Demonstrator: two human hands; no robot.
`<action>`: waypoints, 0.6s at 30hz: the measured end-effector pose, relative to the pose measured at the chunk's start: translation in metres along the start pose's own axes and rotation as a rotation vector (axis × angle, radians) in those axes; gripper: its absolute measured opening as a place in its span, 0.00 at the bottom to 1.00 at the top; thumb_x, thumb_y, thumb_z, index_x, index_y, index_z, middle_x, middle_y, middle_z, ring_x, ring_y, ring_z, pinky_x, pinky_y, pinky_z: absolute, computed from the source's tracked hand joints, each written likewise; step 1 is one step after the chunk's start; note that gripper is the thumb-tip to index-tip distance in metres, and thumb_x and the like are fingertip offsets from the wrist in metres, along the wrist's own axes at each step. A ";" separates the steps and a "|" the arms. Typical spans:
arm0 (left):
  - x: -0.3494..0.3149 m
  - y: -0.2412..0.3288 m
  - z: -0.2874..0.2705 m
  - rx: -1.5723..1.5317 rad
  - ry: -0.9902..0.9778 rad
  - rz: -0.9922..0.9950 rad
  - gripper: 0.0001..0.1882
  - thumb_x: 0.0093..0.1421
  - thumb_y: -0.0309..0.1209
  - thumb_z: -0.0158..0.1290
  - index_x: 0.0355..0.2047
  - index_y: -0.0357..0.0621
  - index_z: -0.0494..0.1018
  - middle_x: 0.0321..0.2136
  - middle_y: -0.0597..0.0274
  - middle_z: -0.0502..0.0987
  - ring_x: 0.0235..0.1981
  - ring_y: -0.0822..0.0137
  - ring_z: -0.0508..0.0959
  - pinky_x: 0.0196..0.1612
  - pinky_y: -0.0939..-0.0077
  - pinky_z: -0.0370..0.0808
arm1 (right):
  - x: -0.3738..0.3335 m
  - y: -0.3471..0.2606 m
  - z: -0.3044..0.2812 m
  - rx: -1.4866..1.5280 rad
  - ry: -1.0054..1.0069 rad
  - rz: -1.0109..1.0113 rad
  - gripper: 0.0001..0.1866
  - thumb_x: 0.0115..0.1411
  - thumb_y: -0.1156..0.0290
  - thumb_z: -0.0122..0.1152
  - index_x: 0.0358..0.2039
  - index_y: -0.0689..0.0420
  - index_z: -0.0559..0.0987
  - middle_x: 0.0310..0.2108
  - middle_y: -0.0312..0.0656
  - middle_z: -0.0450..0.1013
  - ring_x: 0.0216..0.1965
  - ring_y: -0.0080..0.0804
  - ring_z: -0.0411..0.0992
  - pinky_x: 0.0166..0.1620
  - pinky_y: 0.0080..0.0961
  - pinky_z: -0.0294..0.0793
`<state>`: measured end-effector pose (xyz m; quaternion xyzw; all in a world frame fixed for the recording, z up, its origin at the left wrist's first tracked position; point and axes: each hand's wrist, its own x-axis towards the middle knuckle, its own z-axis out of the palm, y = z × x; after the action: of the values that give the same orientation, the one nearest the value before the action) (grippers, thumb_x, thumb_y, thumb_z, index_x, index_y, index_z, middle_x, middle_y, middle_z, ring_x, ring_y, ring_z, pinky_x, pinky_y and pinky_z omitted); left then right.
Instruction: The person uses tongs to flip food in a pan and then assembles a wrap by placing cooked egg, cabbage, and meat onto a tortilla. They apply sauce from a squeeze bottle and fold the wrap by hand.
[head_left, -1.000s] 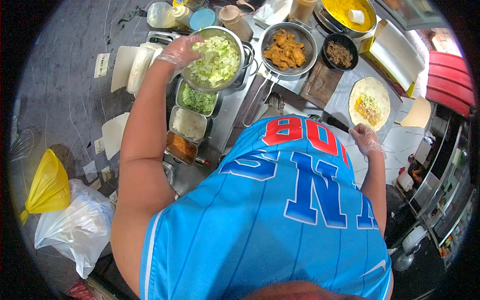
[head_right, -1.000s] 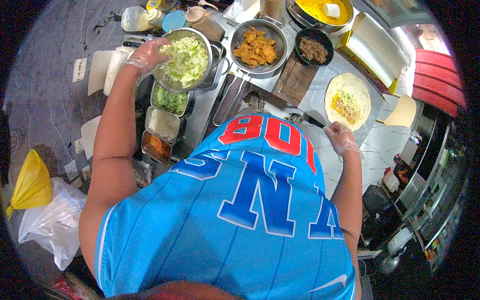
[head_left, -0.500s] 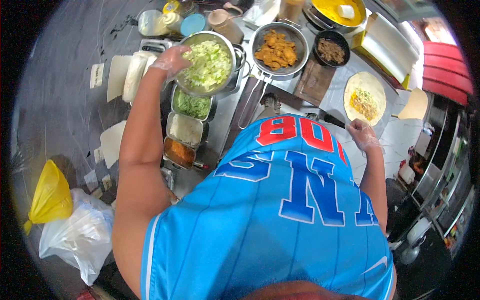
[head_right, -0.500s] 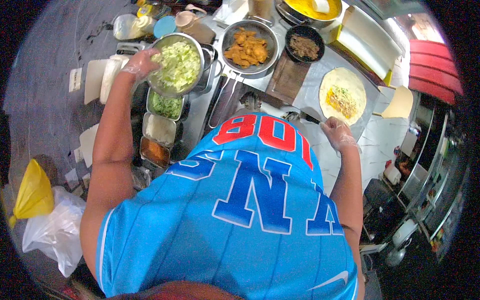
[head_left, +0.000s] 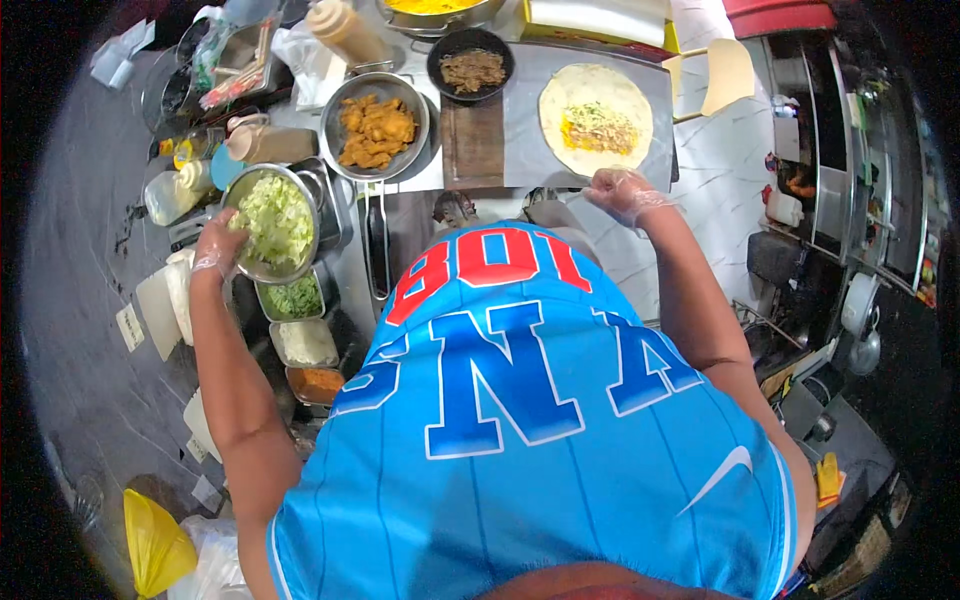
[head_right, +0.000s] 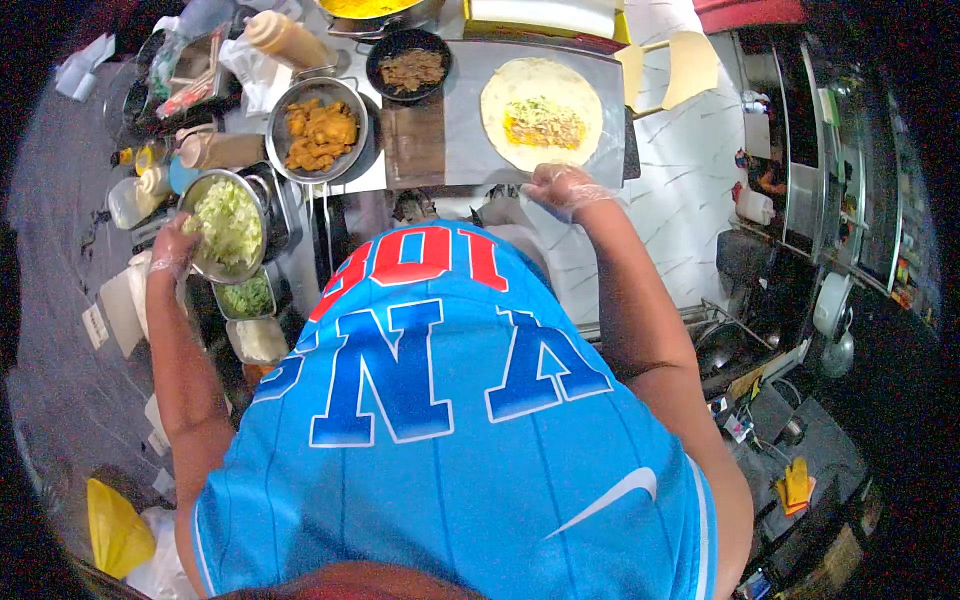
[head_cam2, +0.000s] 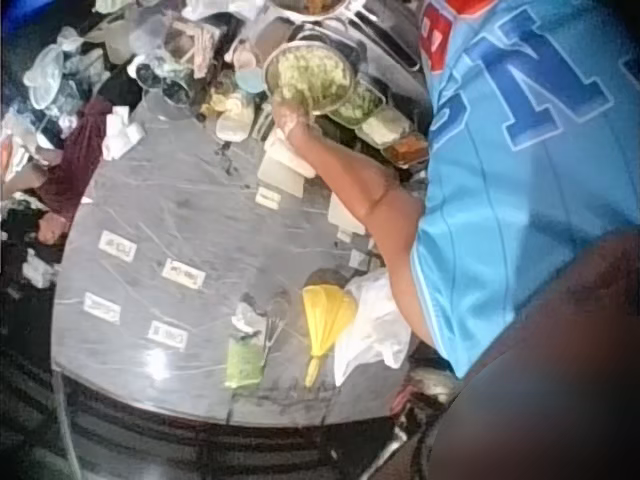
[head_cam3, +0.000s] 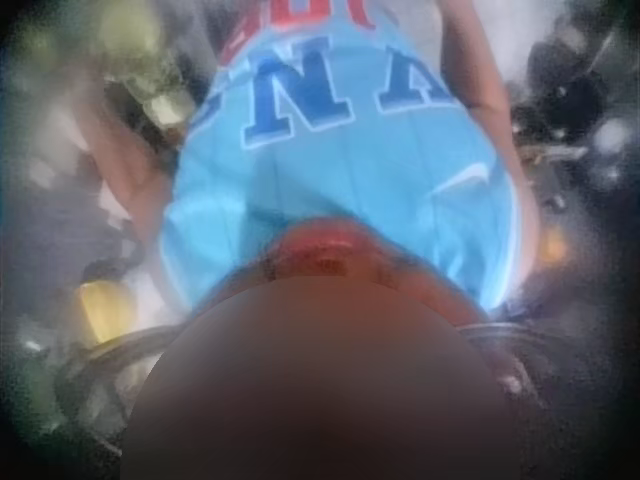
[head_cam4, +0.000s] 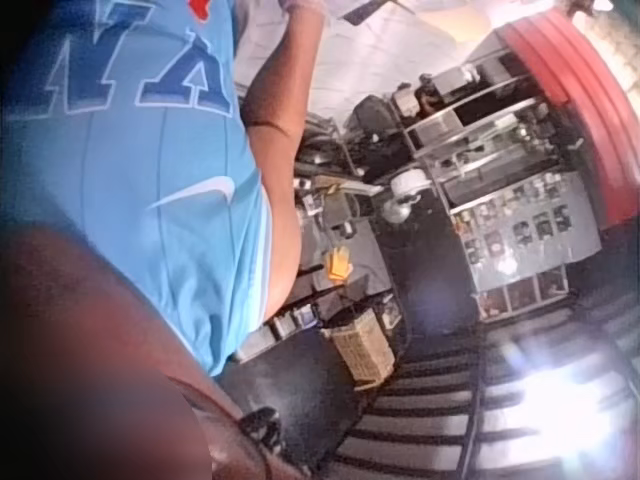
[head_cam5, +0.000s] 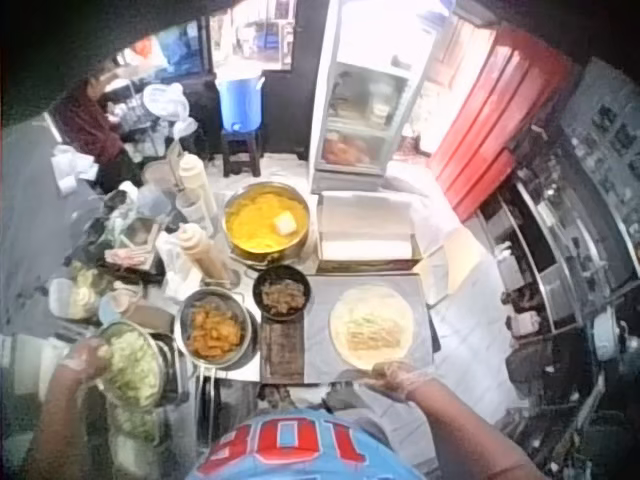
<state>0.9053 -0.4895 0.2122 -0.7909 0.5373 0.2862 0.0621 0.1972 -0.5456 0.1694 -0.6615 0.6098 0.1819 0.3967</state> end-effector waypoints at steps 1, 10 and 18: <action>-0.001 0.022 -0.005 0.072 -0.014 -0.016 0.24 0.57 0.30 0.64 0.55 0.39 0.80 0.46 0.44 0.86 0.47 0.54 0.85 0.55 0.60 0.78 | -0.003 0.008 0.001 0.008 0.006 0.019 0.21 0.67 0.49 0.66 0.38 0.57 0.83 0.41 0.51 0.83 0.46 0.49 0.81 0.51 0.43 0.78; -0.027 0.216 -0.010 -0.045 -0.079 0.259 0.23 0.59 0.36 0.65 0.54 0.45 0.81 0.51 0.47 0.84 0.53 0.47 0.83 0.59 0.60 0.77 | -0.012 0.074 -0.030 0.134 0.051 -0.082 0.20 0.68 0.52 0.68 0.41 0.59 0.84 0.40 0.48 0.83 0.42 0.43 0.82 0.49 0.40 0.80; 0.038 0.528 0.121 0.028 -0.019 0.908 0.21 0.61 0.32 0.62 0.55 0.45 0.81 0.58 0.45 0.81 0.62 0.44 0.79 0.67 0.56 0.75 | 0.032 0.142 -0.117 0.318 0.139 -0.232 0.20 0.71 0.53 0.64 0.43 0.61 0.83 0.31 0.43 0.79 0.34 0.30 0.78 0.42 0.34 0.79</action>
<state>0.4011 -0.6908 0.2027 -0.4713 0.8331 0.2846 -0.0542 0.0398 -0.6453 0.1758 -0.6675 0.5765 -0.0096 0.4712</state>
